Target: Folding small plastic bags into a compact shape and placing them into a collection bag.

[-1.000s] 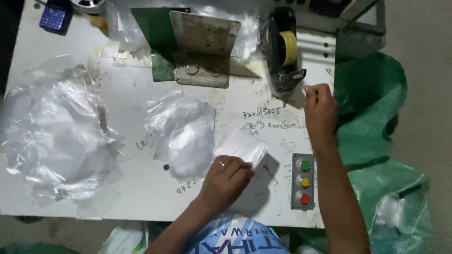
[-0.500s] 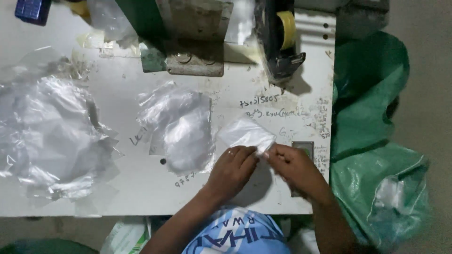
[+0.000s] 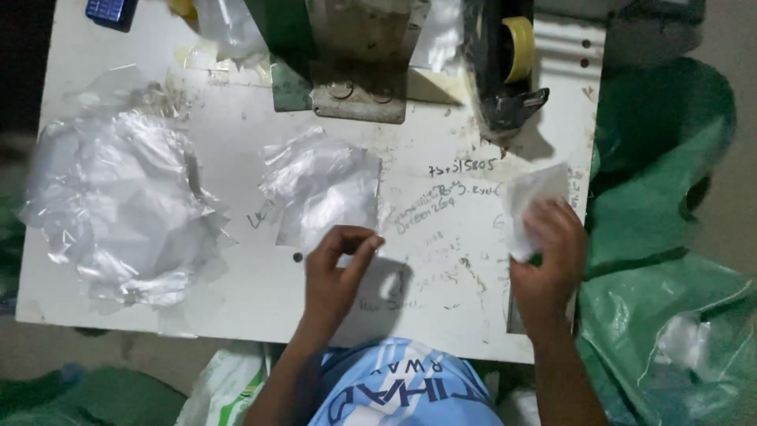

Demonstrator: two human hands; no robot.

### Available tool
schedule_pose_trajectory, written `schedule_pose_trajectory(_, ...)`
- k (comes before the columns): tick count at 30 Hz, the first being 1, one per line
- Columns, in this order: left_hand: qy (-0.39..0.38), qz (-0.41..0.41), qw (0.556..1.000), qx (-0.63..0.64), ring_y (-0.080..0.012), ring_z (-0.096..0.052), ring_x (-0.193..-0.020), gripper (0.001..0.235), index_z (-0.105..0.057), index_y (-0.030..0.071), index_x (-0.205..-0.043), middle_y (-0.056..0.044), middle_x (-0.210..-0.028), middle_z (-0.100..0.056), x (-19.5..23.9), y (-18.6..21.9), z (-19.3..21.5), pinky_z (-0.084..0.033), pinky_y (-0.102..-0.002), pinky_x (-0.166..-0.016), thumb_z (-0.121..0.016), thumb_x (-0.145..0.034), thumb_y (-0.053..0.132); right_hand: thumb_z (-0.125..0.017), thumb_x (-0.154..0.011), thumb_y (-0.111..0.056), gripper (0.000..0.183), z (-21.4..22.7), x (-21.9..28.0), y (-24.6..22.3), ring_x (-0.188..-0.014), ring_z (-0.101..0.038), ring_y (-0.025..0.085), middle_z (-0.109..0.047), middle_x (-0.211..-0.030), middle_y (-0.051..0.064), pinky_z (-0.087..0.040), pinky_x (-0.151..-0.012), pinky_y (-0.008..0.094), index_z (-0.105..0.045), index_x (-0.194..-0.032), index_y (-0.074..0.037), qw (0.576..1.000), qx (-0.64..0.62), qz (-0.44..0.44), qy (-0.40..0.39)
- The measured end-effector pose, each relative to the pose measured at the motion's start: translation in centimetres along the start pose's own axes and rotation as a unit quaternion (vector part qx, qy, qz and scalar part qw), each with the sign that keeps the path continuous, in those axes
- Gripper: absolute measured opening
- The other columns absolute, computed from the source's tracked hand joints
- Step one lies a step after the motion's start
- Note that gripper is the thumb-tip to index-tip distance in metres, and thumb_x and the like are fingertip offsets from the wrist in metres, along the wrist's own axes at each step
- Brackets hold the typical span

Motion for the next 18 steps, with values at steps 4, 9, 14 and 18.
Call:
schedule_pose_trajectory(4,0.166,-0.026,0.974,-0.152,-0.0320,-0.073,-0.088,0.016,-0.072,0.005,-0.103,-0.016,-0.094,-0.076,-0.8,-0.1,5.1,-0.054,-0.045,-0.081,-0.073,-0.100,0.021,-0.076,-0.095,-0.013,0.029,-3.0,1.6,-0.5,-0.119,-0.066,0.042,-0.069,-0.119,0.020,-0.055,-0.099,0.055,-0.069,-0.118,0.001,0.982,0.065,-0.084,-0.158)
schedule_pose_trajectory(9,0.214,-0.085,0.940,-0.251,-0.0454,-0.061,-0.106,0.050,-0.058,-0.004,-0.125,-0.025,-0.114,-0.066,-4.0,-1.3,7.3,-0.047,-0.054,-0.096,-0.080,-0.094,0.028,-0.073,-0.096,-0.025,0.045,-7.3,1.8,-6.4,-0.100,-0.071,0.037,-0.068,-0.115,0.019,-0.063,-0.079,0.046,-0.058,-0.130,0.000,0.967,-0.056,-0.156,-0.194)
schedule_pose_trajectory(14,0.139,-0.032,0.908,-0.394,-0.0523,-0.063,-0.098,0.087,-0.056,-0.012,-0.133,-0.029,-0.104,-0.067,-7.2,-2.3,5.5,-0.046,-0.064,-0.092,-0.092,-0.073,0.039,-0.063,-0.098,-0.057,0.070,-11.7,0.4,-7.6,-0.101,-0.068,0.032,-0.058,-0.115,0.016,-0.061,-0.082,0.043,-0.054,-0.139,0.000,0.944,0.048,-0.095,-0.312)
schedule_pose_trajectory(18,0.022,0.058,0.949,-0.310,-0.0488,-0.066,-0.080,0.040,-0.067,0.000,-0.089,-0.022,-0.076,-0.066,-6.0,-2.0,5.2,-0.046,-0.054,-0.077,-0.085,-0.083,0.035,-0.075,-0.092,-0.043,0.078,-10.5,0.6,-6.2,-0.122,-0.059,0.037,-0.054,-0.130,0.019,-0.054,-0.097,0.046,-0.043,-0.147,0.002,0.932,-0.103,-0.199,-0.283)
Point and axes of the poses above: each hand's wrist, its own x-axis away from the middle knuckle, its own z-axis out of the back of the hand, y = z × x, the point moved 3 cm from there along -x, towards the middle knuckle
